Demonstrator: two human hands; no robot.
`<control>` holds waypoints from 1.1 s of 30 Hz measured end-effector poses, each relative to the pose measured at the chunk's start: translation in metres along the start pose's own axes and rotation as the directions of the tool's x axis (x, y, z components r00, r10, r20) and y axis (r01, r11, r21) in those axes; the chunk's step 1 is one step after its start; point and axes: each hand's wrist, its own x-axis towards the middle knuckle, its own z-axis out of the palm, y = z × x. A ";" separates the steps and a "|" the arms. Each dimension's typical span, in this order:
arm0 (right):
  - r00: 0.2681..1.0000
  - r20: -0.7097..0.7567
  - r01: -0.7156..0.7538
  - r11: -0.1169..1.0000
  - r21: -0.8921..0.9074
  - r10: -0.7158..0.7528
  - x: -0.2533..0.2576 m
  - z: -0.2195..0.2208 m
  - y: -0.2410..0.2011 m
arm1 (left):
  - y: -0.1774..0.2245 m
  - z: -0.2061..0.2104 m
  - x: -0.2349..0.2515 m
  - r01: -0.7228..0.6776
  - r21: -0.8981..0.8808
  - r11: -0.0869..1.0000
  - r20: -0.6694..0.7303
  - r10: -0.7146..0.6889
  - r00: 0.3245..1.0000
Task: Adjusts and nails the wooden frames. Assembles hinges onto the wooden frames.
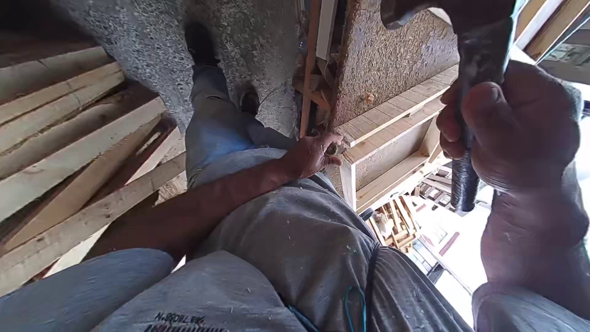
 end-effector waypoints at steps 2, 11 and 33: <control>0.996 -0.032 -0.086 0.996 -0.020 0.086 -0.028 0.008 0.043 | -0.012 -0.010 0.000 0.215 -0.387 0.897 -0.180 -0.302 0.936; 0.894 -0.191 -0.262 0.820 0.510 0.405 -0.138 0.081 0.189 | 0.007 -0.058 -0.011 0.223 -0.410 0.884 -0.347 -0.377 0.858; 0.943 -0.108 -0.237 0.863 0.446 0.315 -0.192 0.136 0.257 | 0.018 0.030 0.010 0.043 -0.445 0.894 -0.296 -0.192 0.936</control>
